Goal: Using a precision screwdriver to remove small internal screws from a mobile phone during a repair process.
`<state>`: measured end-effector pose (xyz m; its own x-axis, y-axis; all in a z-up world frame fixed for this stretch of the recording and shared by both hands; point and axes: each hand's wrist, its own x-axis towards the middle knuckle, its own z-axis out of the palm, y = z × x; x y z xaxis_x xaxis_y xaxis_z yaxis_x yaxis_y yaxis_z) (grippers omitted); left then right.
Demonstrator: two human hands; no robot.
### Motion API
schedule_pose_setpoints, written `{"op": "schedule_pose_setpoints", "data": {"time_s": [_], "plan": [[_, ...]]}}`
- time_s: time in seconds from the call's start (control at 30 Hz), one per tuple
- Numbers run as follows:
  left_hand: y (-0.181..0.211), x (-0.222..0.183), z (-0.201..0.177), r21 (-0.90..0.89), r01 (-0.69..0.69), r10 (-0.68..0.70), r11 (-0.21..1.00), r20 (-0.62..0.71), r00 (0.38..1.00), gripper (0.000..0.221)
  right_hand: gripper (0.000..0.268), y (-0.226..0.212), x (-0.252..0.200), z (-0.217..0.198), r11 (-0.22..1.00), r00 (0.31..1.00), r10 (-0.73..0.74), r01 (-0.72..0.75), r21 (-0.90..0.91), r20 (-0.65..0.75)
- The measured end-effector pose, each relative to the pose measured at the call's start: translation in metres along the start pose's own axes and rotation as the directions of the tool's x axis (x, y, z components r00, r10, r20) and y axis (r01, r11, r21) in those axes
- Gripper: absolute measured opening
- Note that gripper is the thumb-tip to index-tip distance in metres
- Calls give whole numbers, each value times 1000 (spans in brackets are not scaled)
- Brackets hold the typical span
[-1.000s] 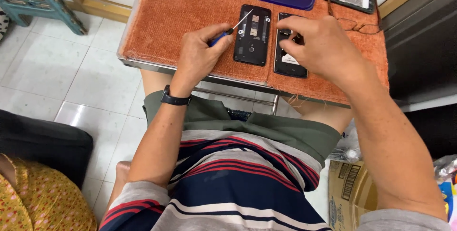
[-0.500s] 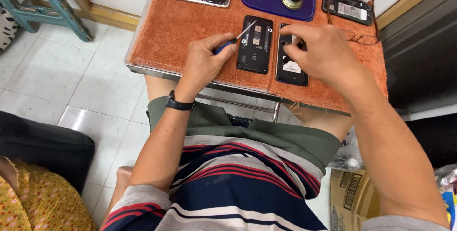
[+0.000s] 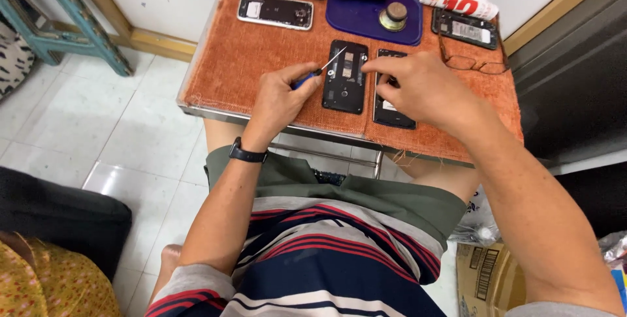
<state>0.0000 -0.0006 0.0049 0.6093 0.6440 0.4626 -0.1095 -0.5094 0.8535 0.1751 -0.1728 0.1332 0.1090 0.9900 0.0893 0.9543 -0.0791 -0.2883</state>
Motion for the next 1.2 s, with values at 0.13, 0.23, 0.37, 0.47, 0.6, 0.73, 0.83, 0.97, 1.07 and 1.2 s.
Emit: {"op": "schedule_pose_setpoints", "data": {"time_s": [0.13, 0.23, 0.37, 0.47, 0.6, 0.73, 0.83, 0.97, 1.07, 1.2], "plan": [[2, 0, -2, -3, 46, -46, 999, 19, 999, 26, 36, 17, 3, 6, 997, 999, 4, -7, -74, -41], [6, 0, -3, -5, 65, -64, 998, 35, 997, 26, 53, -29, -8, -24, 997, 995, 53, -58, 49, 89], [10, 0, -3, -12, 73, -72, 997, 43, 996, 26, 43, -11, -10, -12, 997, 996, 80, -80, 2, 41], [5, 1, 0, 24, 57, -57, 998, 1, 998, 27, 28, -1, -9, -11, 991, 998, 50, -54, -120, -33], [4, 1, -2, 8, 107, -107, 994, 27, 994, 26, 18, 6, -8, -6, 989, 988, 142, -139, -41, 66], [-1, 1, 2, 39, 96, -97, 995, 10, 995, 27, 16, 17, -7, 0, 991, 993, 117, -118, -68, -18], [-1, 1, 2, 36, 100, -99, 994, -4, 995, 27, 36, 1, -2, -5, 999, 999, 25, -25, 19, 30], [-2, 1, 2, 31, 106, -107, 994, 9, 994, 26, 53, -1, -4, -4, 994, 994, 65, -72, 77, 89], [0, 1, 1, 46, 103, -104, 994, 6, 995, 28, 29, 17, -4, 8, 996, 997, 24, -30, -84, -73], [0, 2, 1, 34, 108, -108, 994, -8, 994, 27, 37, 9, -3, -3, 997, 995, 60, -63, -49, -75]]}}
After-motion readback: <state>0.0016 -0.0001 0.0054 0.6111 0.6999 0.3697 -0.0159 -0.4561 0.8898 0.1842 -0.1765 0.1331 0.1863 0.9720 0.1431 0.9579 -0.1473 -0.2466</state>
